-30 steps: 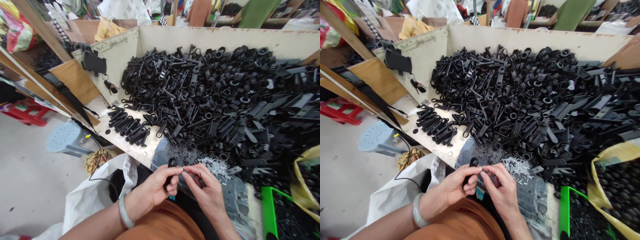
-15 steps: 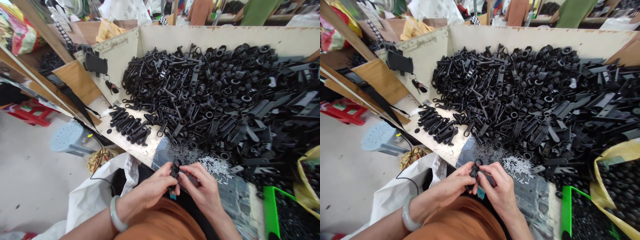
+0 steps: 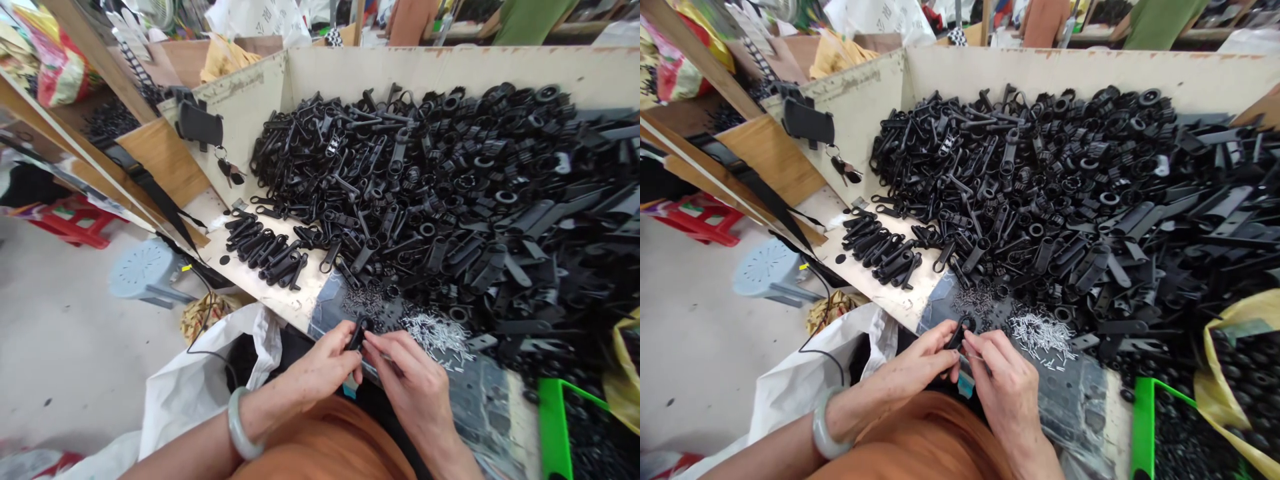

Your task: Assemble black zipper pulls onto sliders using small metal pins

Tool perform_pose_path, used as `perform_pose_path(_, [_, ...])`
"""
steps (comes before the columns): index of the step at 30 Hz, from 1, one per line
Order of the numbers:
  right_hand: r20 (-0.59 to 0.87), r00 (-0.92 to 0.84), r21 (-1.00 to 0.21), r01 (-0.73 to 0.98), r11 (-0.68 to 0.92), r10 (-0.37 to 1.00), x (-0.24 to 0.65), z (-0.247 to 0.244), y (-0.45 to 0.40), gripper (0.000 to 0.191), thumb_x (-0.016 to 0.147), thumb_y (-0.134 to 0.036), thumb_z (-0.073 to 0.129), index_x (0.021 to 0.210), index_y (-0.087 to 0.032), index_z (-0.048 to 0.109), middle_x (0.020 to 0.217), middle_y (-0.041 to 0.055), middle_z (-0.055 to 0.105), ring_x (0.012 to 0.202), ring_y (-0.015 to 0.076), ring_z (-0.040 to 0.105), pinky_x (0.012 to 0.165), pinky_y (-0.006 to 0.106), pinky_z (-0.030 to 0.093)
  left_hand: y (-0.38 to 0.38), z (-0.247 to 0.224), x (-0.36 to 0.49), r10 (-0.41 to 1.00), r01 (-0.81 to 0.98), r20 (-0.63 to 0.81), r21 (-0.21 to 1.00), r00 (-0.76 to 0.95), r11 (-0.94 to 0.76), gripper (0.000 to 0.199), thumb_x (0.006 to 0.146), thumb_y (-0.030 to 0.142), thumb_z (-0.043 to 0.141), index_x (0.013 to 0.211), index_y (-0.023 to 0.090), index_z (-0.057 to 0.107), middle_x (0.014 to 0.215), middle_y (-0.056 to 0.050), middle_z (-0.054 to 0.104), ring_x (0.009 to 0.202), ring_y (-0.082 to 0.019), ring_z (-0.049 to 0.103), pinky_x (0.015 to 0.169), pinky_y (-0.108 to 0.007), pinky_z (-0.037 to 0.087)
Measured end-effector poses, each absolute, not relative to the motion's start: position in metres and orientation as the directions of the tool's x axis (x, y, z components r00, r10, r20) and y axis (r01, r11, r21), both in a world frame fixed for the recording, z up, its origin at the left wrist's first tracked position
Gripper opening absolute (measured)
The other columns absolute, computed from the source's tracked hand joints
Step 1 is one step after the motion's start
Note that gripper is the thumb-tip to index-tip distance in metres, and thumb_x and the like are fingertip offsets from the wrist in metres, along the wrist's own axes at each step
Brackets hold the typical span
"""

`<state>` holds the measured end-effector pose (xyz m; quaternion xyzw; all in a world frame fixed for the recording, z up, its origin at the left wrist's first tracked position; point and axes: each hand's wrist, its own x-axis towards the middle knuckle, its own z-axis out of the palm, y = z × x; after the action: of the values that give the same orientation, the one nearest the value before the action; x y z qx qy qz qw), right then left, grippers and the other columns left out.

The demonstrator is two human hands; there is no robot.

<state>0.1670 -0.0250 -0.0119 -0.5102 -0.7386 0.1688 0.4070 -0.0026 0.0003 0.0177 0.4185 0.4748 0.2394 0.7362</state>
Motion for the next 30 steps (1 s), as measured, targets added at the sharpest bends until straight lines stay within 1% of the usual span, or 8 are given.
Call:
perform_pose_path(2, [0.456,-0.150,-0.626,0.647,0.436,0.877,0.166,-0.012,-0.026,0.018,0.100,-0.018,0.059,0.108,-0.022,0.074,0.088,0.0033,0.073,0.072,0.0129,0.071,0.065,0.022,0.055,0.001,0.012,-0.003,0.772,0.064,-0.481,0.862,0.416,0.503,0.012,0.088,0.032,0.056,0.091,0.021,0.049,0.062,0.005,0.051,0.062,-0.012,0.048,0.061,-0.025,0.035])
perform_pose_path(4, [0.473,-0.151,-0.592,0.676,0.439,0.868,0.166,-0.011,-0.027,0.018,0.100,-0.018,0.058,0.108,-0.023,0.074,0.088,0.0034,0.074,0.073,0.0134,0.072,0.067,0.022,0.055,0.001,0.006,-0.003,0.790,0.093,-0.466,0.877,0.399,0.471,0.021,0.091,0.041,0.056,0.091,0.021,0.052,0.057,0.006,0.050,0.055,-0.011,0.047,0.056,-0.024,0.034])
perform_pose_path(5, [0.477,-0.155,-0.576,0.688,0.441,0.865,0.166,-0.011,-0.027,0.018,0.100,-0.019,0.058,0.108,-0.023,0.074,0.088,0.0034,0.075,0.073,0.0135,0.072,0.067,0.022,0.055,0.002,0.002,-0.003,0.796,0.102,-0.456,0.884,0.399,0.456,0.023,0.091,0.043,0.057,0.091,0.020,0.053,0.056,0.006,0.050,0.053,-0.011,0.046,0.055,-0.023,0.034])
perform_pose_path(8, [0.486,-0.161,-0.546,0.712,0.442,0.859,0.166,-0.010,-0.027,0.017,0.101,-0.020,0.058,0.107,-0.022,0.074,0.086,0.0031,0.075,0.071,0.0133,0.072,0.066,0.022,0.054,0.002,-0.005,-0.003,0.800,0.093,-0.422,0.900,0.426,0.425,0.017,0.093,0.037,0.057,0.091,0.020,0.055,0.055,0.007,0.049,0.050,-0.010,0.045,0.053,-0.022,0.035])
perform_pose_path(12, [0.477,-0.147,-0.554,0.716,0.426,0.867,0.166,-0.012,-0.028,0.017,0.101,-0.022,0.057,0.105,-0.024,0.074,0.086,0.0031,0.075,0.070,0.0136,0.072,0.065,0.022,0.053,0.003,-0.006,-0.003,0.801,0.088,-0.408,0.906,0.438,0.413,0.010,0.092,0.029,0.055,0.088,0.020,0.054,0.053,0.008,0.047,0.048,-0.009,0.043,0.051,-0.020,0.034])
perform_pose_path(20, [0.467,-0.142,-0.562,0.714,0.417,0.873,0.166,-0.015,-0.032,0.017,0.100,-0.020,0.060,0.107,-0.023,0.075,0.085,0.0030,0.074,0.070,0.0138,0.072,0.067,0.023,0.051,0.004,0.004,-0.002,0.814,0.120,-0.419,0.906,0.402,0.407,0.019,0.092,0.036,0.058,0.083,0.020,0.053,0.053,0.009,0.044,0.046,-0.008,0.038,0.046,-0.020,0.029])
perform_pose_path(27, [0.505,-0.155,-0.446,0.795,0.411,0.849,0.164,-0.009,-0.030,0.020,0.101,-0.025,0.058,0.106,-0.023,0.077,0.081,0.0021,0.074,0.063,0.0124,0.069,0.061,0.023,0.048,0.002,-0.006,-0.002,0.844,0.099,-0.390,0.919,0.369,0.381,0.025,0.095,0.042,0.058,0.087,0.018,0.061,0.057,0.007,0.042,0.048,-0.008,0.035,0.046,-0.021,0.027])
perform_pose_path(30, [0.492,-0.160,-0.445,0.799,0.405,0.856,0.165,-0.009,-0.029,0.021,0.102,-0.025,0.057,0.108,-0.024,0.077,0.082,0.0021,0.073,0.061,0.0115,0.068,0.058,0.022,0.048,0.002,-0.011,-0.002,0.853,0.066,-0.382,0.921,0.355,0.385,0.028,0.093,0.045,0.061,0.087,0.018,0.064,0.059,0.006,0.048,0.047,-0.007,0.032,0.045,-0.022,0.025])
